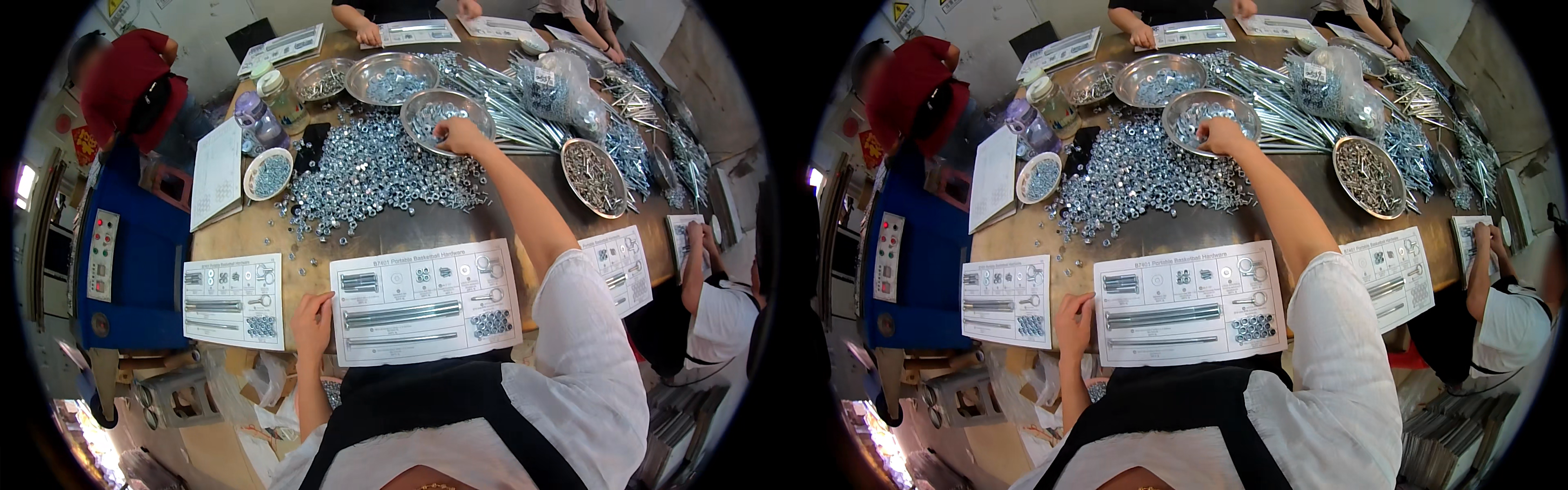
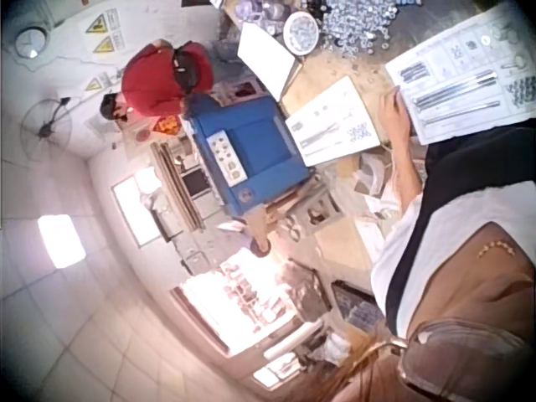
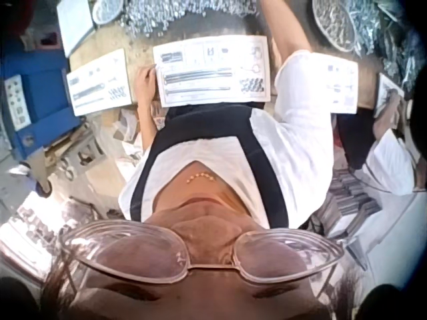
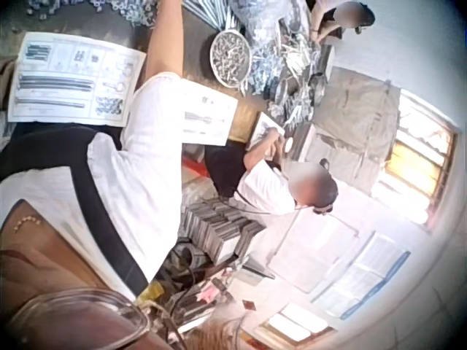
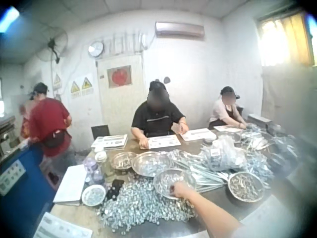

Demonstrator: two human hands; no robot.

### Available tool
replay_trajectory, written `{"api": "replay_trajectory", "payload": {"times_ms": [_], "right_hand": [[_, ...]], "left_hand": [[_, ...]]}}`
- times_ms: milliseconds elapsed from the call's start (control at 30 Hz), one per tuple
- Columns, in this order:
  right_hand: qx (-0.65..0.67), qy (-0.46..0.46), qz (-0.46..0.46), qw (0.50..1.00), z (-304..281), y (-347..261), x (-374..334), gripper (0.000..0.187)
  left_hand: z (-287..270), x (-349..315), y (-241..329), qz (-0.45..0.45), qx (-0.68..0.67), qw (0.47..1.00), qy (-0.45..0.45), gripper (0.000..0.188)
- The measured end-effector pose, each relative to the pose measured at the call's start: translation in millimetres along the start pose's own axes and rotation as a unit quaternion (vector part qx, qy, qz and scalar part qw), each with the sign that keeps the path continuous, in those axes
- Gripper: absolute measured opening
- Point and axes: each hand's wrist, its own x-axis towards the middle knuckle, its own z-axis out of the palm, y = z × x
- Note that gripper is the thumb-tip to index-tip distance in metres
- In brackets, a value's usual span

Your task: The person sorts small metal fasteners such as nuts, bolts, and washers from a large pile on a table and places them onto printed instruction sheets. The person repeatedly picks up fasteners, aligns them on the sheet, and moves the sheet aside after filling it.

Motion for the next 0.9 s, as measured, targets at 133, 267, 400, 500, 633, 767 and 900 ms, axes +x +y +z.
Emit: {"api": "replay_trajectory", "payload": {"times_ms": [133,267,400,500,633,767,900], "right_hand": [[0.014,0.059,-0.026,0.998,13.6,-2.9,-0.6,0.039],[-0.03,0.066,-0.064,0.995,15.4,-8.6,0.1,0.039],[-0.075,0.028,-0.046,0.996,7.5,-14.3,9.0,0.037],[-0.12,0.021,-0.028,0.992,9.1,-33.8,9.8,0.037],[-0.081,0.08,-0.033,0.993,8.3,-12.1,19.4,0.037],[0.103,0.152,0.033,0.982,27.7,-12.8,10.7,0.031],[0.634,0.195,0.156,0.732,9.9,68.3,42.9,0.046]], "left_hand": [[4.0,10.3,11.9,0.019,-0.001,1.0,0.001,0.014],[8.2,12.9,19.9,0.064,0.016,0.998,-0.02,0.015],[7.5,7.0,24.1,0.079,0.051,0.995,-0.018,0.013],[-4.7,-6.0,30.4,0.056,0.076,0.995,-0.013,0.011],[-24.6,-24.3,49.6,0.065,0.12,0.99,0.02,0.011],[-45.2,-69.9,60.3,0.003,0.156,0.987,0.028,0.015],[-39.2,-83.7,75.8,0.013,0.152,0.987,0.045,0.013]]}}
